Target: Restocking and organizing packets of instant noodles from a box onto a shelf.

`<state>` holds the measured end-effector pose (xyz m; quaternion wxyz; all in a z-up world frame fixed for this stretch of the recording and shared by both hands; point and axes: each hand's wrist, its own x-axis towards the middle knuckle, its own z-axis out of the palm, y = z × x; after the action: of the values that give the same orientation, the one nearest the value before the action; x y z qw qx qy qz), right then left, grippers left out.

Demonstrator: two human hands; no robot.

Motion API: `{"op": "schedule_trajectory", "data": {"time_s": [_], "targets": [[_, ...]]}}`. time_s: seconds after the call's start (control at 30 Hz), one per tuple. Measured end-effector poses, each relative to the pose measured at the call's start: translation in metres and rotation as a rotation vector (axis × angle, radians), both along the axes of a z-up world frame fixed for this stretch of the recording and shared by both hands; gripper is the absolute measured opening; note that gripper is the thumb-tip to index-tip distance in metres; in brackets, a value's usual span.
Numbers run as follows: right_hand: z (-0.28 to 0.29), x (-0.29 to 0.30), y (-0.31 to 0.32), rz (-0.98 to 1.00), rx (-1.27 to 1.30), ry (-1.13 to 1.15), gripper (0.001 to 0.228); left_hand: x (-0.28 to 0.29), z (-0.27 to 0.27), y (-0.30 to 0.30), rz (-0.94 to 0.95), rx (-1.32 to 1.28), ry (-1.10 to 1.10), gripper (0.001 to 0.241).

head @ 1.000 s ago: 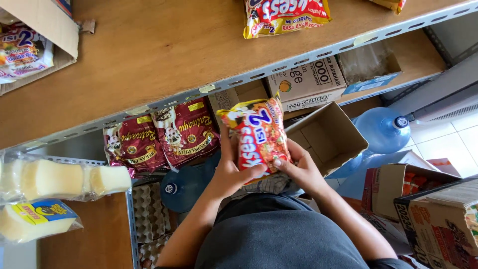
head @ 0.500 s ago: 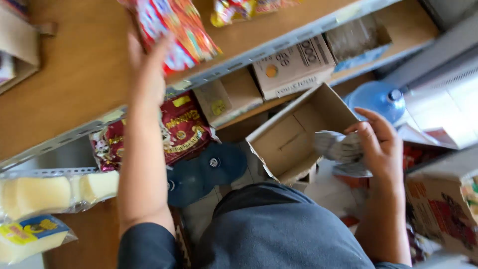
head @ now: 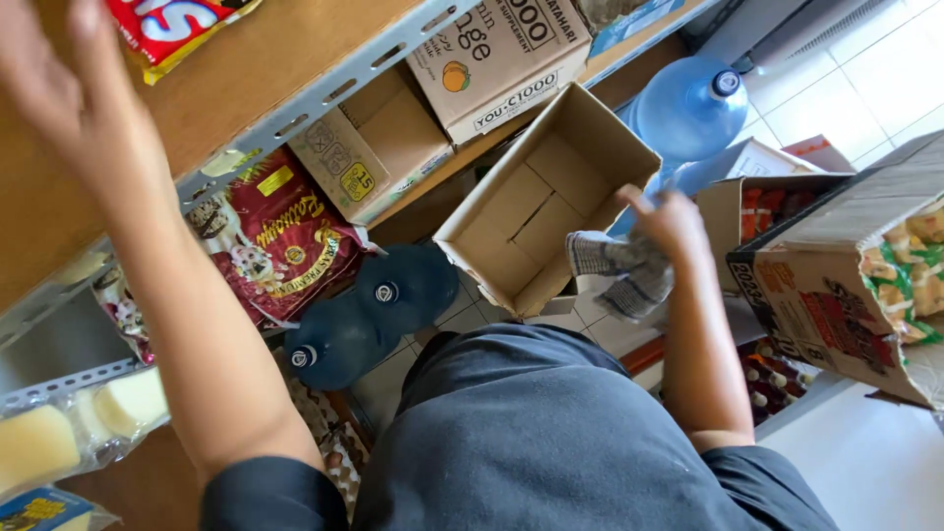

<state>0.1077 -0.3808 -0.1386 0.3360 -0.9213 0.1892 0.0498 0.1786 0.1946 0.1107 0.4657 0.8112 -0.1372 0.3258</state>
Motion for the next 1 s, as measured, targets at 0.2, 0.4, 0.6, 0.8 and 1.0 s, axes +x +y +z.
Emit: {"op": "schedule_trajectory", "data": {"time_s": [0.2,0.4,0.6,0.8,1.0], "targets": [[-0.214,0.004,0.009,0.397,0.058,0.186,0.073,-0.135,-0.009,-0.085,-0.278,-0.391,0.013,0.039],[-0.288,-0.016,-0.037,0.412,0.107,0.234,0.037,-0.182,-0.119,-0.088,-0.388,-0.425,0.591,0.035],[-0.192,-0.075,-0.074,0.243,0.159,0.299,0.031,-0.207,-0.229,-0.073,-0.186,-0.474,0.966,0.044],[-0.063,-0.126,-0.053,-0.140,0.409,0.135,0.029,-0.198,-0.243,-0.102,-0.192,-0.526,1.068,0.069],[0.007,-0.138,-0.006,0.088,0.374,-0.114,0.027,-0.214,-0.226,-0.126,-0.383,-0.298,0.900,0.108]]}}
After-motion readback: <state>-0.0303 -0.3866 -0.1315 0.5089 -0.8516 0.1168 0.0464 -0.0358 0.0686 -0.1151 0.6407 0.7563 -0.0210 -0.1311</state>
